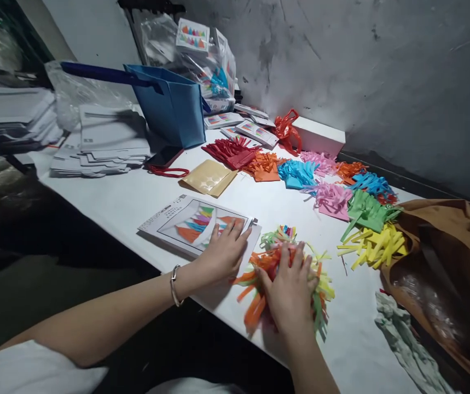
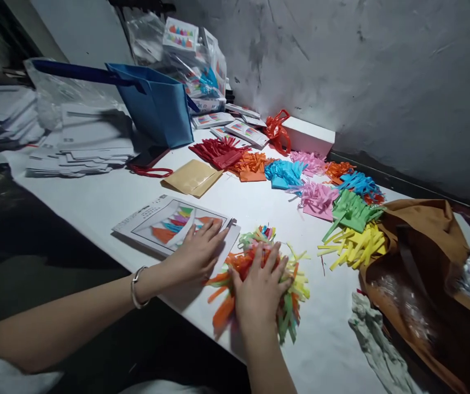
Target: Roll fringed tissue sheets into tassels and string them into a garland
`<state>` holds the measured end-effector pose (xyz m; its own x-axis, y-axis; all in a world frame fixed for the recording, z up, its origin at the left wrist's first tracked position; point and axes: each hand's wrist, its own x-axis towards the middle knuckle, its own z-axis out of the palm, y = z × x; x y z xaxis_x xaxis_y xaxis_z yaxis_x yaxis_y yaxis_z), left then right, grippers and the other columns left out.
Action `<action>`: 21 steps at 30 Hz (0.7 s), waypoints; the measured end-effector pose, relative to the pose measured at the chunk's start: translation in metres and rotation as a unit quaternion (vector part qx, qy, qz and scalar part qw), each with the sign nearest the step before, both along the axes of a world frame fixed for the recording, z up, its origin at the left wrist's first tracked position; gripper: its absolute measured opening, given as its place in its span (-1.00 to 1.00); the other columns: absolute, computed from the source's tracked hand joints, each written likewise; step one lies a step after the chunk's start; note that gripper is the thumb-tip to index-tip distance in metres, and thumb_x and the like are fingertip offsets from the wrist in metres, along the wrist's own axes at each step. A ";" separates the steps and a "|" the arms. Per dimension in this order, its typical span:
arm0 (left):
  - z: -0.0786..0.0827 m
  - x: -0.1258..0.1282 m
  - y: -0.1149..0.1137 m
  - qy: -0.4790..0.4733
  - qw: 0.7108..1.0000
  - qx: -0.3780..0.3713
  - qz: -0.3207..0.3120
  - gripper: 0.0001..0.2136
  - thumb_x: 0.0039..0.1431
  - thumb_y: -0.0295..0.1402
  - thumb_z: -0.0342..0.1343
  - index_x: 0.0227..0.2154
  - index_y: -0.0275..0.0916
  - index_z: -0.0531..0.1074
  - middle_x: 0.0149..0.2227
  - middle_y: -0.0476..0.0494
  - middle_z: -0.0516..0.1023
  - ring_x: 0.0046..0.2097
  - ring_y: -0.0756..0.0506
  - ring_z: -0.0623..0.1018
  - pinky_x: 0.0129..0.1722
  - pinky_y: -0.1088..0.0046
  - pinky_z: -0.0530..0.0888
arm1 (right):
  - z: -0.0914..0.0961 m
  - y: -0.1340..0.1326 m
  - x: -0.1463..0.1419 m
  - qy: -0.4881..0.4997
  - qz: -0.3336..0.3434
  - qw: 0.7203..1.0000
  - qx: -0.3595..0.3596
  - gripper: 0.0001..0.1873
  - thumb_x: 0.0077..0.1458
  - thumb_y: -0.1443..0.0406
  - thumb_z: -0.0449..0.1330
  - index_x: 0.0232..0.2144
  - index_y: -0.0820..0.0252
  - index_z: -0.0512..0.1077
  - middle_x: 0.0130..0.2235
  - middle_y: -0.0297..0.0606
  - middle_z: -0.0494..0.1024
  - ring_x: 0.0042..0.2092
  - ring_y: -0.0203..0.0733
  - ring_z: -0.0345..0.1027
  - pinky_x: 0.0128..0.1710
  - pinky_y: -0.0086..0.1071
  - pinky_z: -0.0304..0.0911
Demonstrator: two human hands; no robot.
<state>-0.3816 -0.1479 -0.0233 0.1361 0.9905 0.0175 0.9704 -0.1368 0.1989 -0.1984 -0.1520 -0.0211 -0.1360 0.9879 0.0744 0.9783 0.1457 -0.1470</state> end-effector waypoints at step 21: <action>0.015 0.029 -0.061 -0.248 0.947 0.182 -0.091 -0.19 0.09 -0.72 -0.09 0.39 -0.05 -0.08 0.40 -0.28 0.03 0.42 -0.29 0.07 0.36 -0.18 0.09 | 0.016 -0.027 0.071 -0.026 0.422 0.905 0.047 -0.42 0.05 0.49 0.26 0.15 0.23 0.42 0.18 0.09 0.45 0.02 0.15 0.51 -0.05 -0.05 0.50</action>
